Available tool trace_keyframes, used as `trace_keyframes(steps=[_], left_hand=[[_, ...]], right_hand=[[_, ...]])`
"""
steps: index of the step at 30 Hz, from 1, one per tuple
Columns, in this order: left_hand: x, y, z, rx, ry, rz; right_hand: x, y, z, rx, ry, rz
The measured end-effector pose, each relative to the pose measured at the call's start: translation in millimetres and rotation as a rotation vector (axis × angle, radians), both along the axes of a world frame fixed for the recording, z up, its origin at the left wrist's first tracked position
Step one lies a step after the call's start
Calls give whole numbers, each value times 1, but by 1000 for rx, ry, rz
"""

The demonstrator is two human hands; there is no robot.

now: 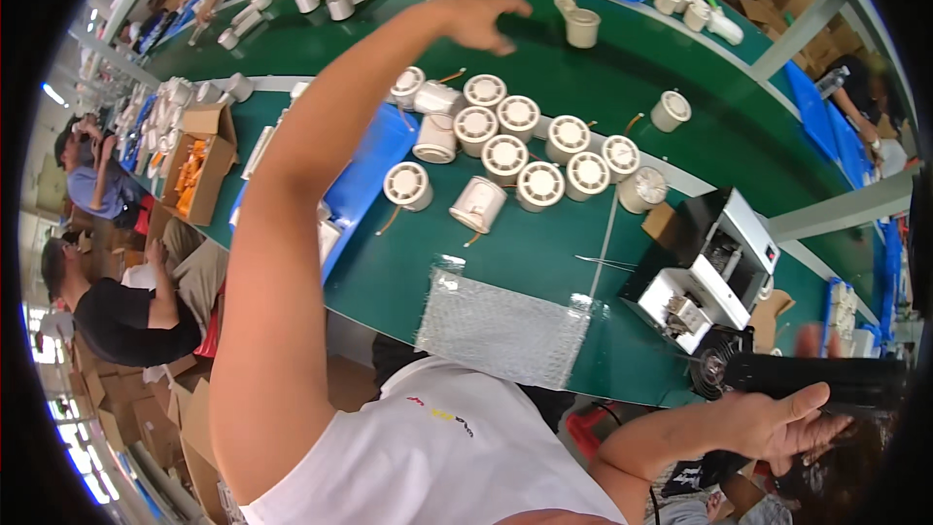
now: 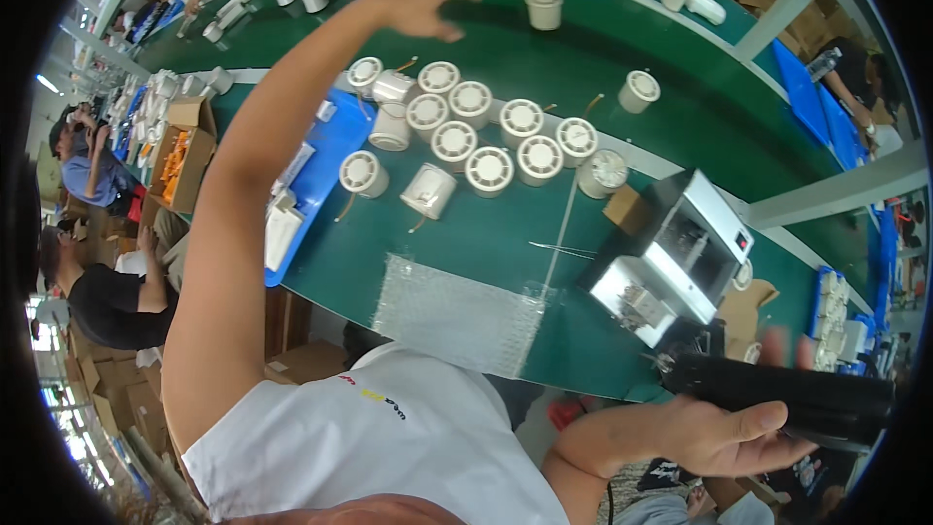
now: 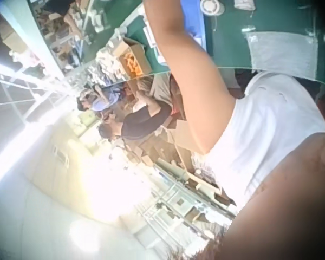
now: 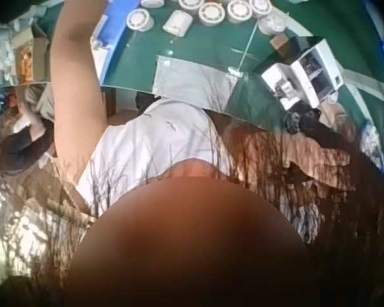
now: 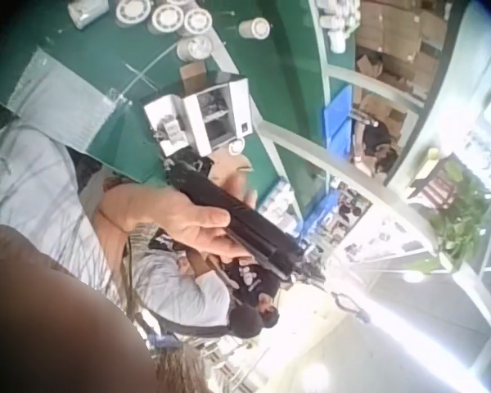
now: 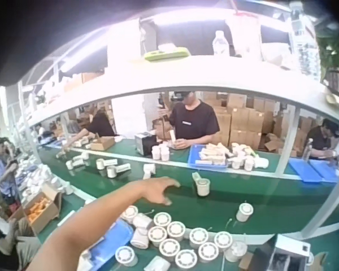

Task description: Assembling electronic sensor components by placing internal parts into plastic housings and using an electric hand tool.

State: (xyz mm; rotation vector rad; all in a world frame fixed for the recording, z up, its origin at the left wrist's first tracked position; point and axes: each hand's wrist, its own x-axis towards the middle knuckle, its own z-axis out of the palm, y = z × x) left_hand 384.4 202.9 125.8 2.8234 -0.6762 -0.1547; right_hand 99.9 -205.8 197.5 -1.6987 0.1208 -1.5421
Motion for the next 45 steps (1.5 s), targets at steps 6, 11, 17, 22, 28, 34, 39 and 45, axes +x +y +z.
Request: trace_keyframes(steps=[6,11,17,22,28,34,39,45], left_hand=[[-90,84,-19,358,286,95],[-127,126,22,-289,-168,283],[-275,162,102,-1769,224,-41],[-386,128,49,-1890,-86,595],[-419,85,5,-1778,-288,851],[-410,29,-20,-1303,-394,558],[-389,-43,-40,-1344,-147,382],[-386,-115,-38,-1303,22,220]], right_hand=[[-5,36,-24,-103,-766,539],[21,208,-67,-601,332,1301],[49,366,-119,-972,219,1377],[35,427,-148,-1309,-24,1226],[27,381,-134,-1090,14,1180],[-3,198,-114,546,932,1930],[-49,105,-115,532,499,1859],[-54,42,-138,694,414,1670]])
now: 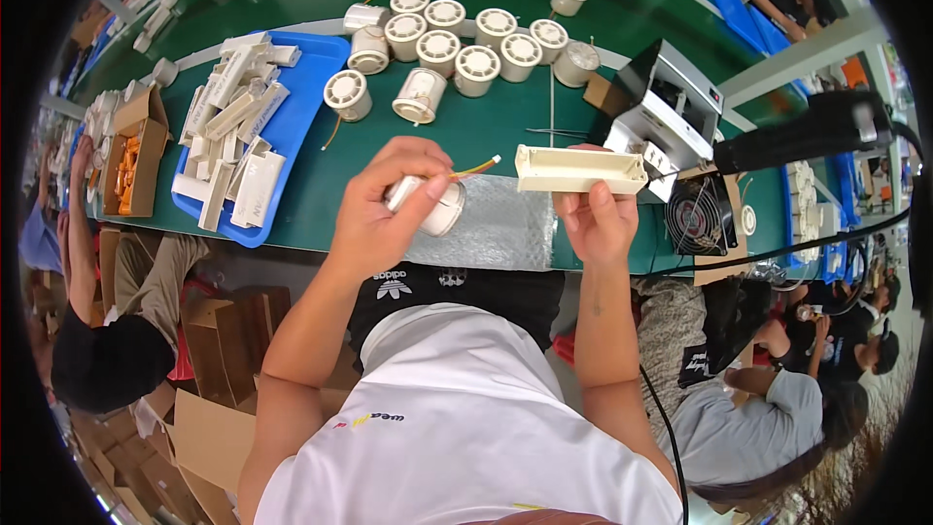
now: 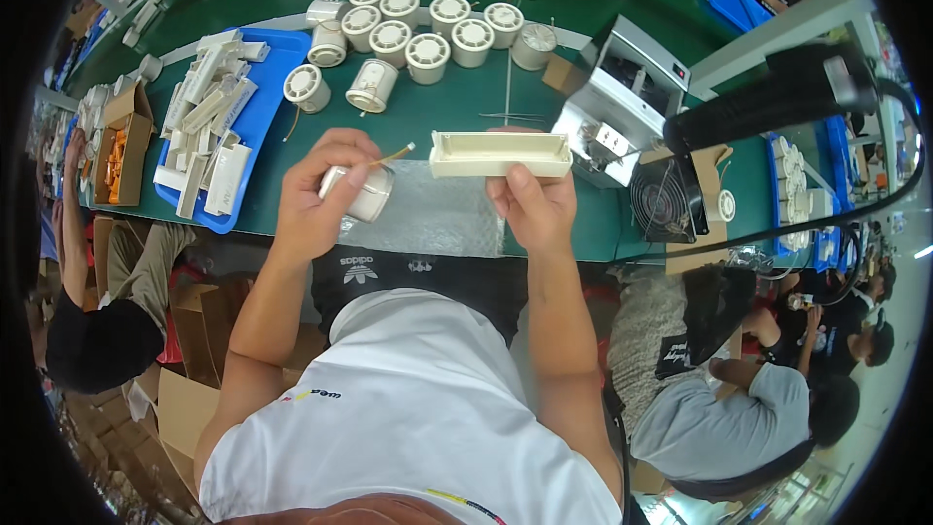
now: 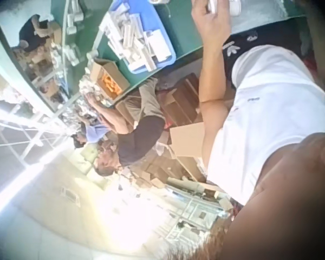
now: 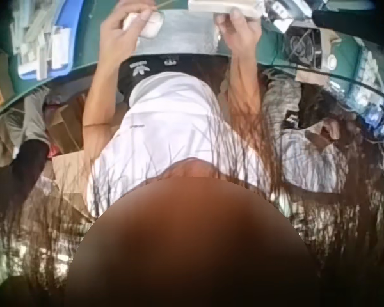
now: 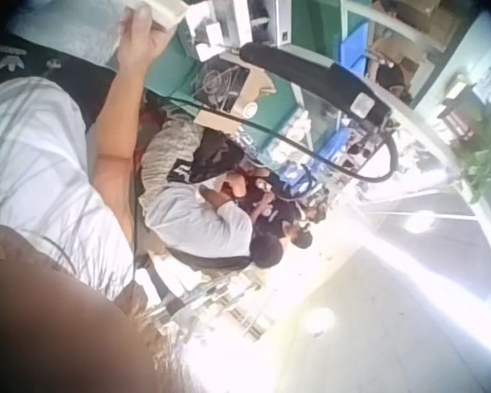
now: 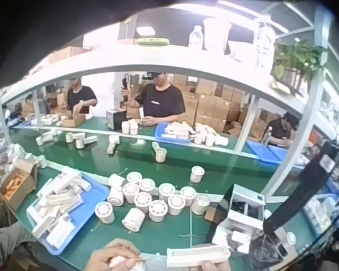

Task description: Assembling electronic sensor components by placing internal parts into plastic housings and using an electric hand tool.

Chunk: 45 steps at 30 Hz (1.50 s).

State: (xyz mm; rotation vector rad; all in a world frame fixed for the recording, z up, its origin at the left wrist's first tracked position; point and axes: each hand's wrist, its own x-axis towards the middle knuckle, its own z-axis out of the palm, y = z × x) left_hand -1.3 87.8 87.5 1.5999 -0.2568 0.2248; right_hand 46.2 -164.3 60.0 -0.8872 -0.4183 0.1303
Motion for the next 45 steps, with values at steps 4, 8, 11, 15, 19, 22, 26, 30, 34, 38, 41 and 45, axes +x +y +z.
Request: trace_keyframes(steps=[4,8,11,15,19,22,26,30,34,38,41,45], left_hand=[[-7,-29,8,44,25,-57],[-9,-38,3,125,-7,-78],[-7,-54,-2,44,53,-74],[-2,-63,-47,8,-56,-47],[-1,-68,-72,145,-64,40],[-4,-54,-69,331,33,26],[-7,-42,-77,317,101,47],[-7,-38,-85,299,45,60],[-4,-38,-90,295,30,-15],[-5,-36,-91,244,16,19],[-6,-33,-91,244,40,-17],[-5,-33,-90,237,23,-17]], right_hand=[[-5,-11,-1,41,34,61],[-3,-25,-2,14,76,179],[-2,-21,9,-207,-221,-14],[-3,-14,8,-462,-266,-48],[3,-3,-17,-752,-366,-56],[-6,15,-36,-696,-143,-15],[-5,26,-27,-1012,-672,-64],[-11,22,-24,-915,-459,52],[-11,24,-15,-966,-428,66],[-9,27,-14,-1033,-523,58],[-9,32,-10,-1029,-560,86],[-12,29,-16,-1000,-485,46]])
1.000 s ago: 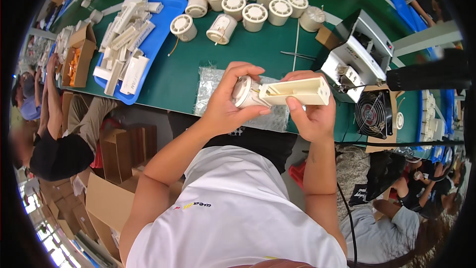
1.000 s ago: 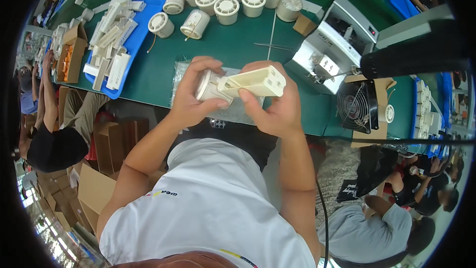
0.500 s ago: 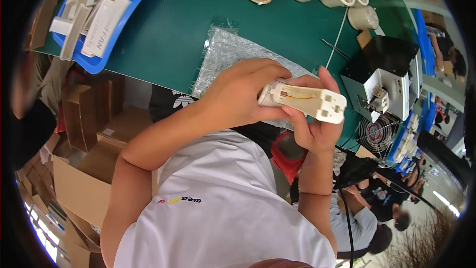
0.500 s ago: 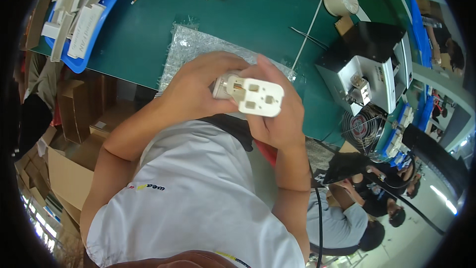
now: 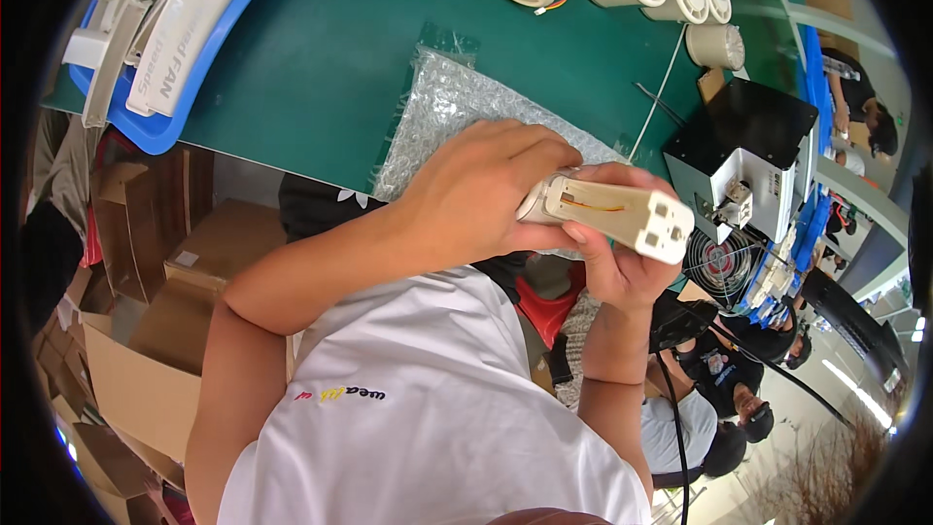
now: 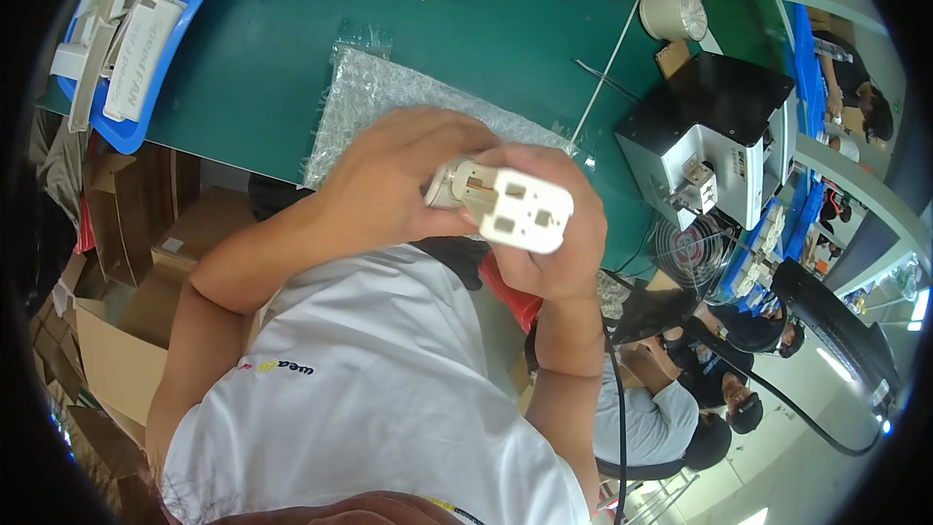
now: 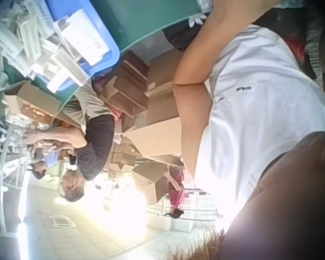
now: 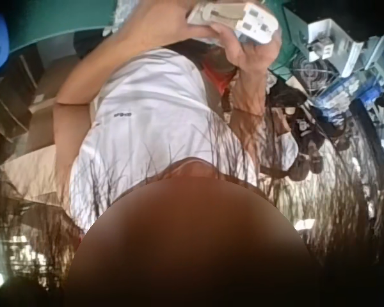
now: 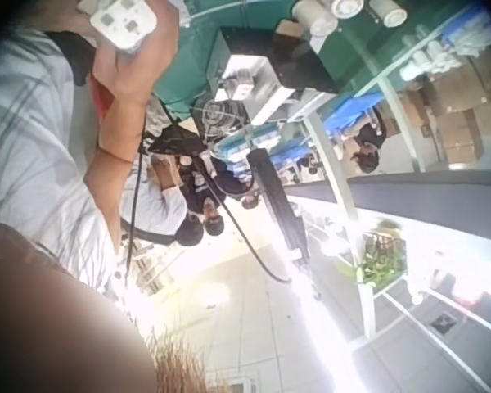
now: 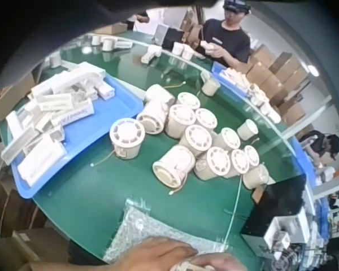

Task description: Assembling electronic sensor components by placing internal parts into plastic housings and using an electric hand tool.

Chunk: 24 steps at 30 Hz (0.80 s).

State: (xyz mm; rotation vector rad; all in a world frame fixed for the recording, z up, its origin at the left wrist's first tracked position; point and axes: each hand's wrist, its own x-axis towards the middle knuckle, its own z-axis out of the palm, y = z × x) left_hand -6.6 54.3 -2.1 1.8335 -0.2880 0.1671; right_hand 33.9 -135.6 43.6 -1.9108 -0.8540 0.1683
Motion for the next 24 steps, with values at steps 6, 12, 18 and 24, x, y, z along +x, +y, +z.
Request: trace_keyframes(steps=[6,12,18,24], left_hand=[[1,0,-6,52,41,-54],[1,-9,9,124,16,-10],[2,-3,22,387,-337,-27],[10,-15,21,-64,19,-175]], right_hand=[[5,27,23,-162,-240,-58],[-2,-6,-36,418,90,-107],[0,-12,-33,356,-21,-71],[-21,-52,-26,312,26,-200]])
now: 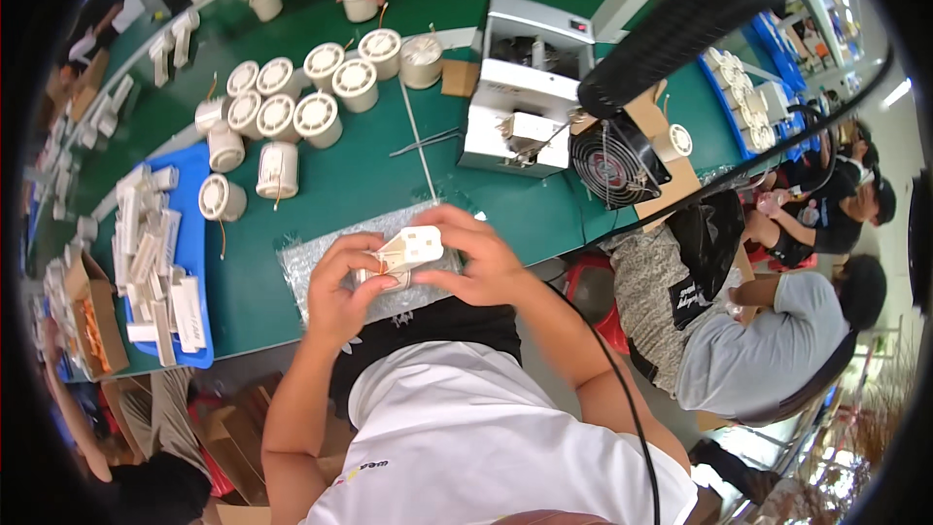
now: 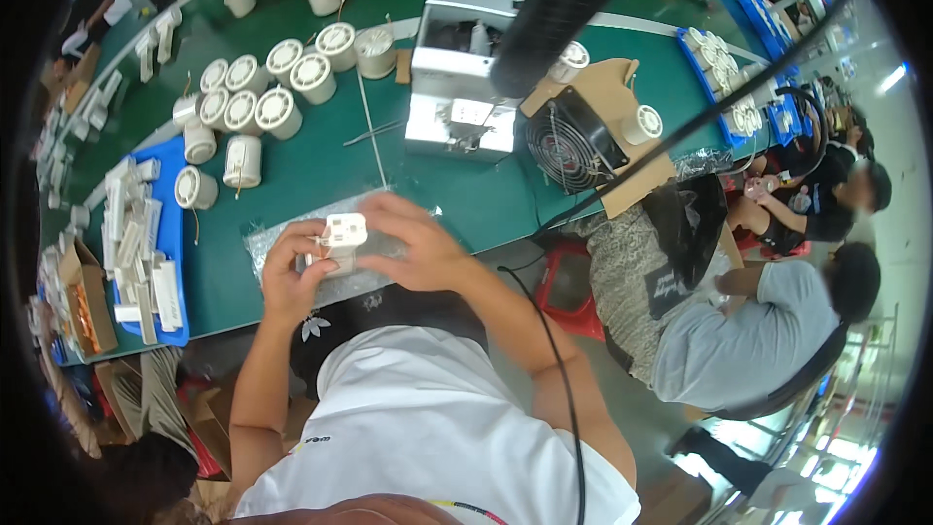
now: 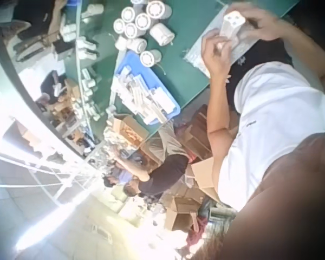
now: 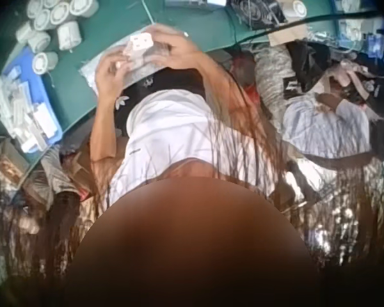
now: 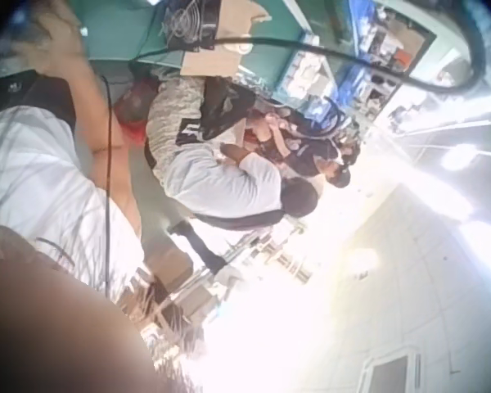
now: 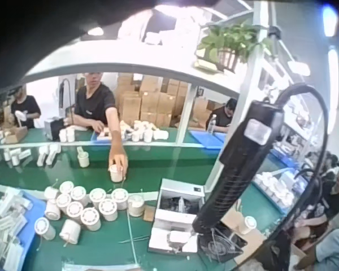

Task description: Assembling electronic sensor components by placing internal parts into plastic housings and using an electric hand tool.

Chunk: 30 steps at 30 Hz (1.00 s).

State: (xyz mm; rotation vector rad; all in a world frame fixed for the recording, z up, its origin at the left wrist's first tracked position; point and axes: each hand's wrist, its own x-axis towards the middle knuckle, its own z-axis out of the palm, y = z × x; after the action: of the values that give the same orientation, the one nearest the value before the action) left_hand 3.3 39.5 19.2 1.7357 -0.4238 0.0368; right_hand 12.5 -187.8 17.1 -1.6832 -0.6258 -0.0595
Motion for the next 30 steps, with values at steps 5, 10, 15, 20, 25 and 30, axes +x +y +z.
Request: trace_keyframes(steps=[5,10,15,20,25,30], left_hand=[[-10,-48,14,347,-313,235],[-6,-68,11,458,-394,253],[-4,-63,0,153,-130,327],[-8,-59,-1,24,25,330],[-10,-55,3,-69,131,269],[-9,-58,-7,-150,35,393]], right_hand=[[32,-61,98,58,-619,-941],[102,-59,175,72,-786,-974],[55,-82,177,485,-639,-509],[108,-54,186,294,-760,-589],[125,-63,185,288,-742,-532],[89,-60,181,574,-105,-335]])
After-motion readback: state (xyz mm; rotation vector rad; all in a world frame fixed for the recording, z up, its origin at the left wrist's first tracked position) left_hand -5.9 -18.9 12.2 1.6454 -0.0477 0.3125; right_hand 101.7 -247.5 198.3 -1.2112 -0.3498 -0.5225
